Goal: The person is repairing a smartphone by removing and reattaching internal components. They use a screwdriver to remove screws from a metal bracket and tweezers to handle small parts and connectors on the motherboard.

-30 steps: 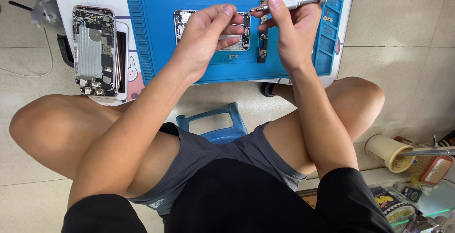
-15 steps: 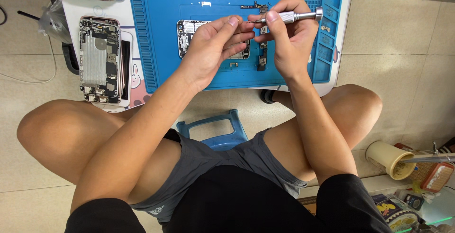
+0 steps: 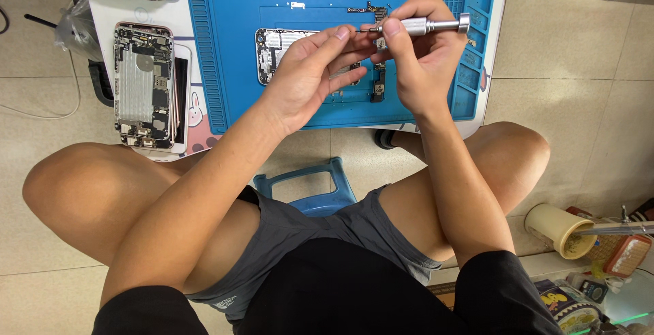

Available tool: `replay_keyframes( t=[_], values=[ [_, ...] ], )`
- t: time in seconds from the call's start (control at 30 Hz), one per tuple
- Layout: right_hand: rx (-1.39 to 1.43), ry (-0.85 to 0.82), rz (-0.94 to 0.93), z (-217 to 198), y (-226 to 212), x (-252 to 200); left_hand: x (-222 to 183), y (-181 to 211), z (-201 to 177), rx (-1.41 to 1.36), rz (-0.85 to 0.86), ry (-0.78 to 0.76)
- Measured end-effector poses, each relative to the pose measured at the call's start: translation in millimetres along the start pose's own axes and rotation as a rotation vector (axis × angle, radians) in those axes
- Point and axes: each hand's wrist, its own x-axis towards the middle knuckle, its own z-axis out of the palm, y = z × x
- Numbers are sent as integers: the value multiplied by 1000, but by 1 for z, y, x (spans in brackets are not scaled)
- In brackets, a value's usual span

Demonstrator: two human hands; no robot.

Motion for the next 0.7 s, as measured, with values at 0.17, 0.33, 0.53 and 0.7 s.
replay_keyframes(
  t=[0.17, 0.33, 0.53, 0.7],
  values=[
    [-49, -14, -58, 3, -2, -4, -2, 3, 4, 11, -12, 16],
    [-89, -28, -70, 4, -3, -5, -2, 3, 6, 40, -26, 63],
    [-97, -22, -64, 7, -2, -6, -3, 2, 6, 18, -40, 96],
    [-99, -31, -61, 7, -1, -6, -1, -2, 5, 20, -28, 118]
  ],
)
